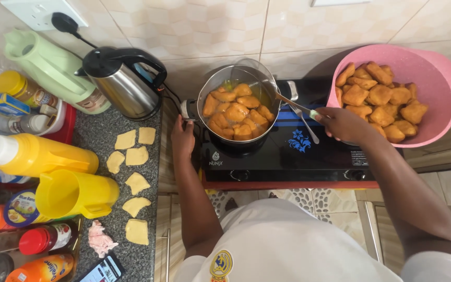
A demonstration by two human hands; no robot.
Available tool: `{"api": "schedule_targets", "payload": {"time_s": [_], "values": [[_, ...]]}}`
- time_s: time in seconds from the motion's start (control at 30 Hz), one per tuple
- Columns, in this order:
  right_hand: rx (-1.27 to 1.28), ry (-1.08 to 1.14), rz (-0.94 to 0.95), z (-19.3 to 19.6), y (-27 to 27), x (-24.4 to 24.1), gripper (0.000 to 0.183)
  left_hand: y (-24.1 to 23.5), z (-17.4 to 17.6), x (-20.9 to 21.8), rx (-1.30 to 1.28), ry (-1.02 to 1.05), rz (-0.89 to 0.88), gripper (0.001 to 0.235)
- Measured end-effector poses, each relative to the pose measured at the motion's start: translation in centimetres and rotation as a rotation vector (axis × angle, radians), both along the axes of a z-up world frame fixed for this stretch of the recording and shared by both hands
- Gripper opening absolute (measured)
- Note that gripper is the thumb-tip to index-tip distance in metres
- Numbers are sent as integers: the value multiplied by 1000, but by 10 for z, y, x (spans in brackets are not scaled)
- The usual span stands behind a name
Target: Frying dough pieces in a pot of oil, flipping them with a fork, and transferring them to a bowl using a skimmer.
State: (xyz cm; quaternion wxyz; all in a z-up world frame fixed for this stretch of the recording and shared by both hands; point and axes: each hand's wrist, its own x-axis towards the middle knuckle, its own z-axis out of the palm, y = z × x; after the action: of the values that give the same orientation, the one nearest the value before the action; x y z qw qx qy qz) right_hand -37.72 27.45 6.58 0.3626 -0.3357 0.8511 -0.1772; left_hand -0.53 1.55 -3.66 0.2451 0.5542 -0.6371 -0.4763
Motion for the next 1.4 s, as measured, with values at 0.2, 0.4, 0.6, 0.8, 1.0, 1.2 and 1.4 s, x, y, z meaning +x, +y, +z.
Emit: {"api": "schedule_targets", "payload": {"time_s": [0.2,0.4,0.6,0.8,1.0,1.2,1.4], "values": [[-16,-151,-154,13,8,1,47,-8,-18,-3,-23,-8,3,72],[-47,-262,-155,-23,-5,1,45,-17,-32,-4,-21,-6,20,71],[-37,-319,-202,-6,-2,8,45,-27,-49,-4,-69,-9,43,68],[-58,-589,-204,-52,-2,-5,44,-18,-28,-3,56,5,45,68],[20,-885,-179,-111,-12,-49,50,-15,-25,-4,26,-19,30,71],[-1,-768,-215,-50,-6,-7,40,-10,-10,-1,85,77,30,71],[-51,-851,-206,-65,-18,10,37,-5,-18,-6,144,177,79,78]]}}
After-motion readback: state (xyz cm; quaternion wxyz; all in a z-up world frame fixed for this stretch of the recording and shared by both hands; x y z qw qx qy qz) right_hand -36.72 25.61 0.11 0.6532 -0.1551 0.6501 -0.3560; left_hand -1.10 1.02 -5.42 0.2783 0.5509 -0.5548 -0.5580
